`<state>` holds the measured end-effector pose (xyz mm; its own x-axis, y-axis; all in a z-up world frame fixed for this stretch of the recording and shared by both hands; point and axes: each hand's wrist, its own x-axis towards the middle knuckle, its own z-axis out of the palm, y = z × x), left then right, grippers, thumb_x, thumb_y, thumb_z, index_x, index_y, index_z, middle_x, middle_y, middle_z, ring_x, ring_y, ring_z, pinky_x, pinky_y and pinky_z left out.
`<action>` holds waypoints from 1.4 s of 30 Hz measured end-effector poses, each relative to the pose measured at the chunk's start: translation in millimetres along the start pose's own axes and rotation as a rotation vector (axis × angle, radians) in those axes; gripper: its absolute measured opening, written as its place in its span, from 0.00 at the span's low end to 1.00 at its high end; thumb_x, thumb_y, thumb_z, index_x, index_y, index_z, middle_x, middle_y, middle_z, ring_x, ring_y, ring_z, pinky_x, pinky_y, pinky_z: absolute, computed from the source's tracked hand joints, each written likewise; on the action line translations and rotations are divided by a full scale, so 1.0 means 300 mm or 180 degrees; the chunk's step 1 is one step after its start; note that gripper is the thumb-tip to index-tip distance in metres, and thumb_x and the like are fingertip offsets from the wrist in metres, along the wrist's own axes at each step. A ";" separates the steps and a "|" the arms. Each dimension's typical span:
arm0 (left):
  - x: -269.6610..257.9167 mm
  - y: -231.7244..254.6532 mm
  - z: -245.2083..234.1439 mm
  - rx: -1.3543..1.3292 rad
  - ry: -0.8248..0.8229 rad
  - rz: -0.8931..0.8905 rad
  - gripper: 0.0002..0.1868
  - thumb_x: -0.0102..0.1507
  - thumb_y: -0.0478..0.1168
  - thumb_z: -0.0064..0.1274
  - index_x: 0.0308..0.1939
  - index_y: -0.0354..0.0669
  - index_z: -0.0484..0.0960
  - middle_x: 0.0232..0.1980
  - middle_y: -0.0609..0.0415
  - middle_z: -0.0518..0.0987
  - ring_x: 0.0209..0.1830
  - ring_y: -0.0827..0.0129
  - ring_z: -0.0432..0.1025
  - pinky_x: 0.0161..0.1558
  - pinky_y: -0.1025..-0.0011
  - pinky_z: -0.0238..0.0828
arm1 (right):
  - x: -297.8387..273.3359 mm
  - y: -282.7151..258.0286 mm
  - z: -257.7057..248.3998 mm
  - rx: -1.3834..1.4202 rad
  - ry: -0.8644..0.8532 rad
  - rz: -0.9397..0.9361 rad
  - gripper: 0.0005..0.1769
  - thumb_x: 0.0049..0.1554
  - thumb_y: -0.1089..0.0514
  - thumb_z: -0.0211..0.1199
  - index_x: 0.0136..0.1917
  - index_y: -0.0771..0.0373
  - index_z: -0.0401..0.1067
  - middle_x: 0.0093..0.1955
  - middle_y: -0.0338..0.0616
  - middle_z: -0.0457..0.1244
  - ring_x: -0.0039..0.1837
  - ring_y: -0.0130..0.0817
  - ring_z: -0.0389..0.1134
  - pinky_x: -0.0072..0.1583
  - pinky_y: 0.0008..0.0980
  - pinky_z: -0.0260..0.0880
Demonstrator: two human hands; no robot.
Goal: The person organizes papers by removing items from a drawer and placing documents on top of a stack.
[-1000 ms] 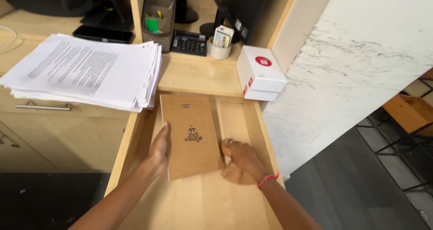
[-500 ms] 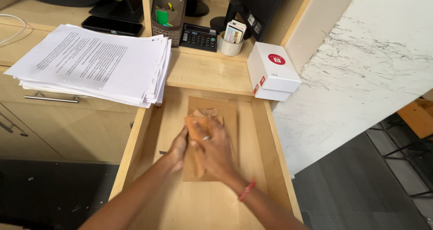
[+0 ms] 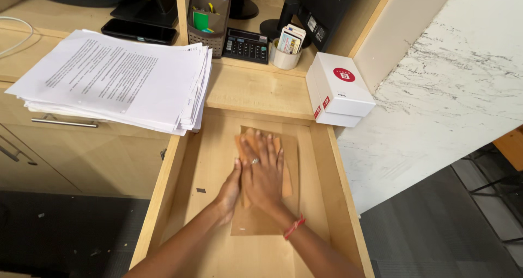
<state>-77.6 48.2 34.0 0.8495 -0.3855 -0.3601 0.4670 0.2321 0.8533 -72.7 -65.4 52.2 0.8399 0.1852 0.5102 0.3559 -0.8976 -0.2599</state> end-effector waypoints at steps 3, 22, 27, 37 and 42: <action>-0.019 -0.001 0.010 -0.0481 0.0000 -0.0074 0.46 0.63 0.72 0.24 0.80 0.58 0.43 0.83 0.52 0.49 0.83 0.61 0.47 0.76 0.54 0.51 | 0.055 0.047 -0.001 0.0149 -0.0193 0.0239 0.30 0.65 0.49 0.46 0.80 0.44 0.56 0.84 0.44 0.43 0.85 0.48 0.37 0.78 0.60 0.31; 0.052 -0.044 -0.051 -0.0674 0.0361 0.0242 0.45 0.65 0.70 0.30 0.80 0.53 0.48 0.83 0.51 0.54 0.81 0.60 0.51 0.74 0.58 0.55 | -0.057 0.061 0.014 0.0019 0.0260 0.0451 0.34 0.60 0.54 0.54 0.79 0.49 0.57 0.83 0.51 0.44 0.83 0.51 0.41 0.78 0.56 0.37; 0.031 -0.029 -0.046 -0.0186 0.0546 0.0100 0.45 0.65 0.72 0.25 0.81 0.57 0.43 0.84 0.57 0.46 0.83 0.66 0.41 0.76 0.59 0.43 | -0.069 0.022 0.019 0.0082 0.0170 0.0390 0.35 0.58 0.53 0.56 0.78 0.49 0.58 0.83 0.47 0.45 0.83 0.48 0.41 0.77 0.56 0.38; 0.020 -0.021 -0.042 -0.0387 0.0151 0.0045 0.47 0.64 0.72 0.25 0.80 0.50 0.45 0.81 0.46 0.55 0.82 0.58 0.52 0.76 0.55 0.56 | -0.074 -0.019 0.006 0.0226 0.0204 -0.0007 0.31 0.60 0.56 0.53 0.76 0.53 0.62 0.83 0.47 0.48 0.83 0.45 0.43 0.78 0.54 0.40; 0.025 -0.046 -0.043 0.0533 0.0207 0.0437 0.48 0.63 0.72 0.27 0.80 0.50 0.53 0.83 0.51 0.51 0.83 0.62 0.41 0.77 0.59 0.36 | -0.012 0.026 0.015 0.0257 0.0331 -0.0111 0.32 0.60 0.58 0.52 0.78 0.57 0.60 0.82 0.48 0.50 0.83 0.50 0.45 0.78 0.55 0.42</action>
<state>-74.6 53.6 14.8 0.9189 -0.3008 -0.2551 0.3031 0.1249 0.9447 -71.1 -71.2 44.6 0.7808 0.1695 0.6013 0.4195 -0.8555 -0.3037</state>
